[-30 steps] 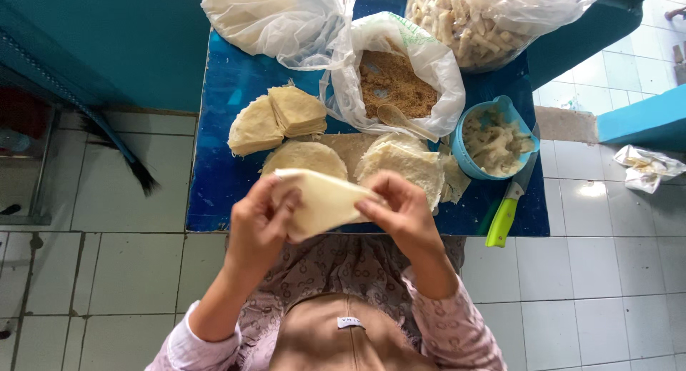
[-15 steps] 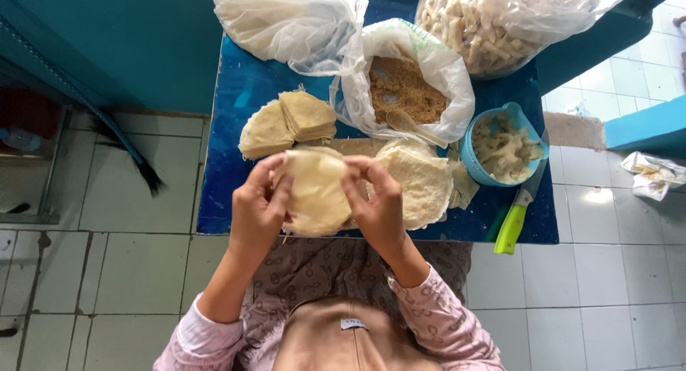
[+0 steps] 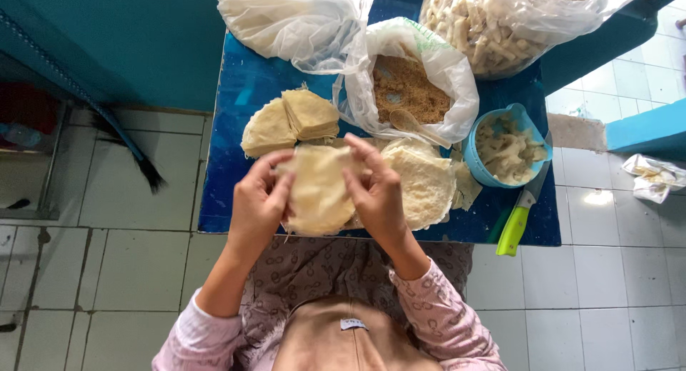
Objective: The person sits at a small blue table and peels apart thin, round pastry wrapper sheets one at a time, smoothing and stacking them on a cutting board. At the end, the person holds the stacked sheets steady and slices through them with a knife.
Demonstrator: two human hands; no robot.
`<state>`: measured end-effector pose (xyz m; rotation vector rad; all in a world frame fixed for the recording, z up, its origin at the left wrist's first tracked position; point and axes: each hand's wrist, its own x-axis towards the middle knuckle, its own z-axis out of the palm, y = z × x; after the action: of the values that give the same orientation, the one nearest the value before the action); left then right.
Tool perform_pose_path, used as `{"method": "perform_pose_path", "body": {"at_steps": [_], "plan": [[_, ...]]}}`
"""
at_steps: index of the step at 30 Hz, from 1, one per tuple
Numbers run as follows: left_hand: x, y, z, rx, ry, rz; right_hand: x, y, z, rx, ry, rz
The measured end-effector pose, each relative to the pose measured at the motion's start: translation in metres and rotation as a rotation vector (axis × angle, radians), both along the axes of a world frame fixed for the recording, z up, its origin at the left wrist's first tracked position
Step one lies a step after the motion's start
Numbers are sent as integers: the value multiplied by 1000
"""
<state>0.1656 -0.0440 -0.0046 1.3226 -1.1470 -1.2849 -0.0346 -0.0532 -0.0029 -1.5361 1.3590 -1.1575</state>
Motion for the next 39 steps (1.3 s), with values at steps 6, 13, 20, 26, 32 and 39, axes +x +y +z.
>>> {"method": "perform_pose_path", "body": {"at_steps": [6,13,20,26,32,39], "plan": [[5,-7,12,66,-111,-9,0,-8,9,178,-9,22],[8,7,5,209,-277,-57,0,6,4,-242,333,93],[9,11,1,-125,-700,-33,1,8,3,-57,324,50],[14,15,6,-51,-896,-37,3,9,-2,-94,370,67],[3,-13,1,-556,-905,76,6,8,-3,-74,373,70],[-7,-31,-10,-722,-1004,-6,5,14,-5,-206,479,38]]}}
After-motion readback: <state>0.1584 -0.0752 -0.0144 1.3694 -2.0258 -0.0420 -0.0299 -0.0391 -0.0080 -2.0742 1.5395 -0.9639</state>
